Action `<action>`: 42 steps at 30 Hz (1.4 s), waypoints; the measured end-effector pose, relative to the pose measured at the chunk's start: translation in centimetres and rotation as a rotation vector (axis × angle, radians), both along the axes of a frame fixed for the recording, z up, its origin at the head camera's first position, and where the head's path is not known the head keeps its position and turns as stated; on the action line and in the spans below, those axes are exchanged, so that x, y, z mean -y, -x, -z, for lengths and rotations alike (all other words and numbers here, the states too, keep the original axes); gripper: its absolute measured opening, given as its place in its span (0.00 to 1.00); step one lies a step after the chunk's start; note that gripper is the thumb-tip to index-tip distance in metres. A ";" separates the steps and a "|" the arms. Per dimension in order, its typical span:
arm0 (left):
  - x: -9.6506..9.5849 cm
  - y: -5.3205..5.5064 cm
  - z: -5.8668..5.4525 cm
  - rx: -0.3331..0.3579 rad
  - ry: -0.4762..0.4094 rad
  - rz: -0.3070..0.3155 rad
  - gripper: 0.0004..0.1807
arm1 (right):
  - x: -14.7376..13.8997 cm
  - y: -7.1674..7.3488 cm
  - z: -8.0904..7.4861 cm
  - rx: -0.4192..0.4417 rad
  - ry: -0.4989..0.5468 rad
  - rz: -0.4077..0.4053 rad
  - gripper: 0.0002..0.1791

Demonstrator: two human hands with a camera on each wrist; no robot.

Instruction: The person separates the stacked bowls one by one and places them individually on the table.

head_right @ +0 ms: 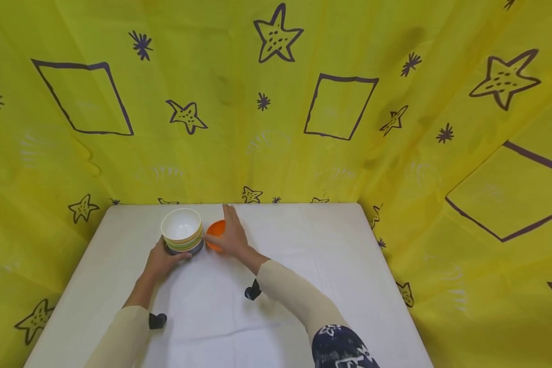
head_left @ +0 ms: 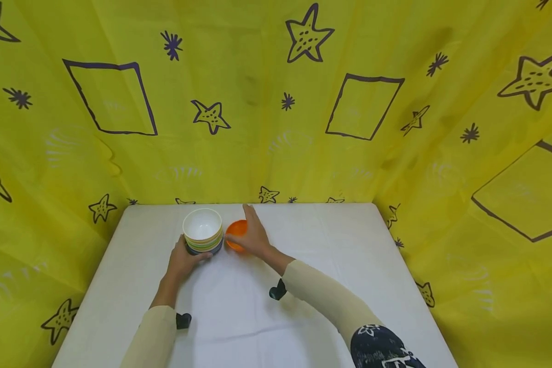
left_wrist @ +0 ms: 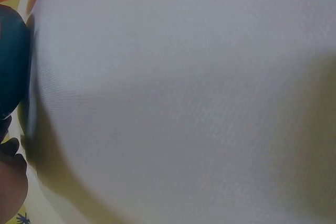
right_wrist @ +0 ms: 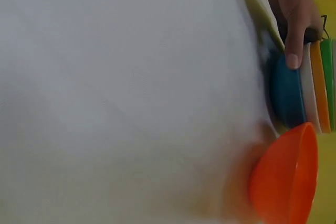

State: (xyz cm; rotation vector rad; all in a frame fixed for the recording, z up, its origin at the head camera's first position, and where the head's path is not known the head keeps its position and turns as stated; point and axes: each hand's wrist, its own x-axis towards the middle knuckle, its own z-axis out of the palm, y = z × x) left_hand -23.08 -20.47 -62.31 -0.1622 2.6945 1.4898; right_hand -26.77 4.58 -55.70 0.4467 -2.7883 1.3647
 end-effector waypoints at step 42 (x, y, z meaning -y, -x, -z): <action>-0.3 -1.1 -0.3 -0.072 0.008 -0.007 0.60 | 6.2 1.5 -2.9 0.020 -0.197 -0.248 0.50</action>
